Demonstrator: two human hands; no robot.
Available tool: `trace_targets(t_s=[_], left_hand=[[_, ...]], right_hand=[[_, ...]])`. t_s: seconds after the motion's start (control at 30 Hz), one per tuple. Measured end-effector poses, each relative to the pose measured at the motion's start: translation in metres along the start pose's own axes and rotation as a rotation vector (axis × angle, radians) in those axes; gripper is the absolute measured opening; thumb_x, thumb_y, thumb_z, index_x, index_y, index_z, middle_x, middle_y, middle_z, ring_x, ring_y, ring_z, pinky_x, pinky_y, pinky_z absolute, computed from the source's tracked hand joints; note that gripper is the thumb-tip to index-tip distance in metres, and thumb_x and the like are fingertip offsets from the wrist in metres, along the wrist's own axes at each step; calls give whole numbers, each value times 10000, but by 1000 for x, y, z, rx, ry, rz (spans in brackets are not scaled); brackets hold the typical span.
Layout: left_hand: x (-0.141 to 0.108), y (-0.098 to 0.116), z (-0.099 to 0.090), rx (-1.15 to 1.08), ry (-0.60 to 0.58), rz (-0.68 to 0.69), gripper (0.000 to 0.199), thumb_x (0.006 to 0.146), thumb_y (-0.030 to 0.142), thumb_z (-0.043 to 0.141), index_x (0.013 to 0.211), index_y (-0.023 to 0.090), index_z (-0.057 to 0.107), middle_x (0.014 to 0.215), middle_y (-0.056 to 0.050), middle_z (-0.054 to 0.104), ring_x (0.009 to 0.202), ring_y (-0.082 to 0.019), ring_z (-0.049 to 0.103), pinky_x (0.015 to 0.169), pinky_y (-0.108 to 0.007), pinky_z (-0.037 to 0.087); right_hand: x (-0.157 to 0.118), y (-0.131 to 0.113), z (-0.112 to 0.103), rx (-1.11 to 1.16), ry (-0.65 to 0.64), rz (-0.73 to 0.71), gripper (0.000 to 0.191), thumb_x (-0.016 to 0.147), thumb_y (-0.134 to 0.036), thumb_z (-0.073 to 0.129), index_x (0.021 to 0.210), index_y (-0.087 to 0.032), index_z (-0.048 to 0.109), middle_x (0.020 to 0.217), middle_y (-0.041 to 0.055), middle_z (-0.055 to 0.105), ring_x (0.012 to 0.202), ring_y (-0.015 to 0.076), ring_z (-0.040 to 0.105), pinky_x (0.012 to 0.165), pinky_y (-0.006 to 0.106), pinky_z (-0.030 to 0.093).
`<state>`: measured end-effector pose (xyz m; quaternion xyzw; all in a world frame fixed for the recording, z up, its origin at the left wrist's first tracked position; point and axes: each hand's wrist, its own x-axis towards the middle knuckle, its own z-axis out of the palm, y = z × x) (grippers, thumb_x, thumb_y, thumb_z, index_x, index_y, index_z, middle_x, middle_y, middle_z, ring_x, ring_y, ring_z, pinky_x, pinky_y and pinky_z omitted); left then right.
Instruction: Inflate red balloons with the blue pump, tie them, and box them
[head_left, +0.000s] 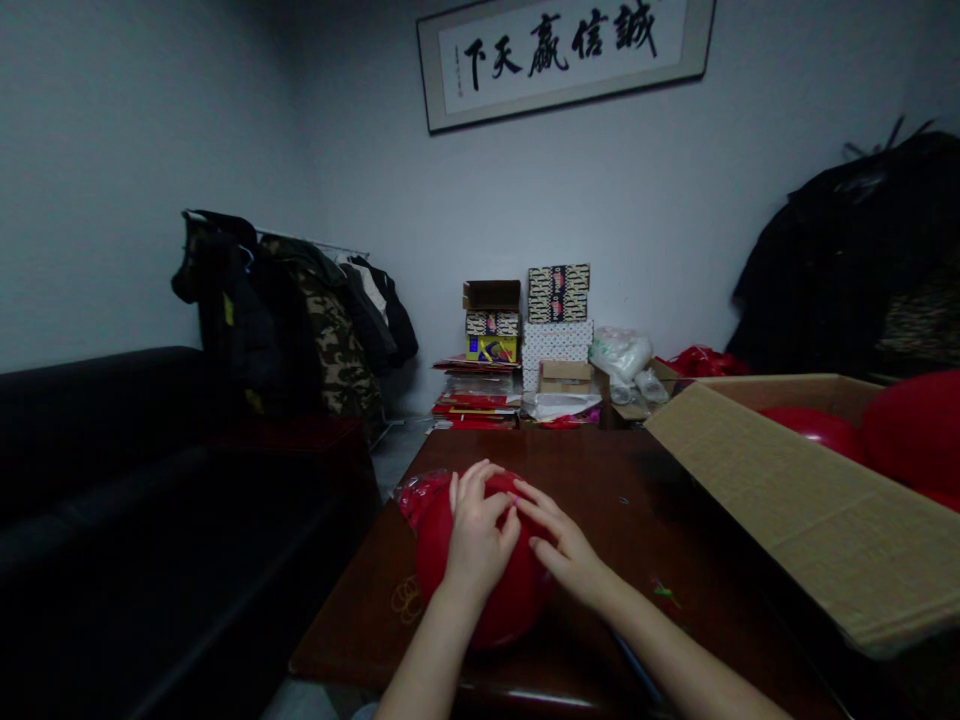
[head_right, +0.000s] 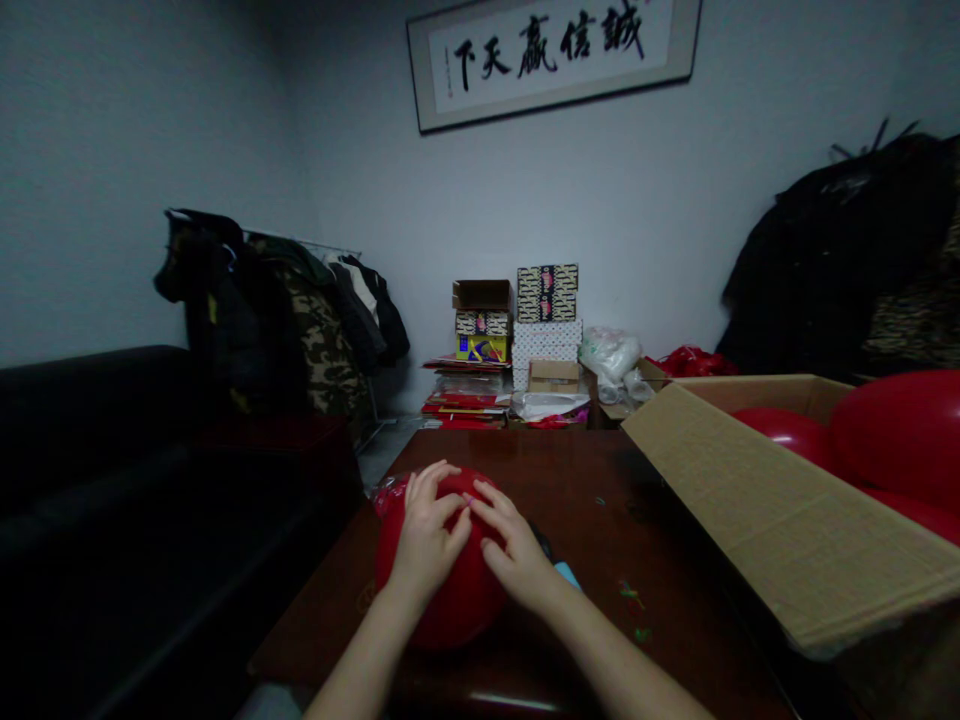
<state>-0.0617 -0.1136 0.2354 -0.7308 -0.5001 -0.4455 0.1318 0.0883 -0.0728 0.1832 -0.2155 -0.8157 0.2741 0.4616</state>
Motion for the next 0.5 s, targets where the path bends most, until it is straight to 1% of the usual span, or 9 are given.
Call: trace_targets(t_s=[0.1,0.13,0.2,0.27,0.3,0.4,0.5], left_hand=[[1,0,2,-10,11,-20,150,726,111,526,704,201,643,1140,-74,545,1155,-267,425,1012,-581,235],[0,1,3,-16,7,-17,143,721,113,531,698,202,642,1136,-73,546,1146,-265,429,1013,-577,236],[0,4,5,-27,-12,-5,132,710,115,543,682,202,639,1123,-68,549,1128,-260,440,1014,-569,238],[-2,8,7,-35,-32,8,130,708,117,545,672,203,635,1118,-63,546,1120,-253,443,1015,-558,243],[-2,9,7,-36,-38,11,131,712,118,542,673,203,634,1119,-62,543,1122,-249,440,1017,-551,242],[-4,10,8,-34,-49,18,135,726,124,536,710,204,643,1119,-66,535,1130,-240,432,1026,-535,235],[-4,7,7,-31,-54,22,146,735,130,535,771,203,657,1125,-75,530,1149,-241,416,1029,-530,232]], right_hand=[[3,-3,1,9,42,5,433,863,-270,427,1291,-332,417,1420,26,330,1300,213,292,1073,484,219],[6,-3,2,20,90,18,405,871,-285,427,1274,-329,442,1403,29,356,1284,208,322,1067,466,245],[10,-3,3,32,233,58,337,874,-308,442,1201,-316,526,1336,37,440,1229,201,399,1042,431,307],[15,-2,5,19,376,100,267,857,-321,482,1093,-303,607,1249,44,512,1166,206,459,1012,425,349],[17,-1,6,10,425,114,238,844,-323,506,1044,-299,633,1219,45,531,1143,211,475,1001,430,359],[20,2,7,6,471,131,197,805,-320,568,977,-296,660,1186,42,547,1115,219,492,987,437,375],[20,4,5,22,450,129,197,774,-308,611,964,-302,663,1174,29,558,1103,210,504,976,412,395]])
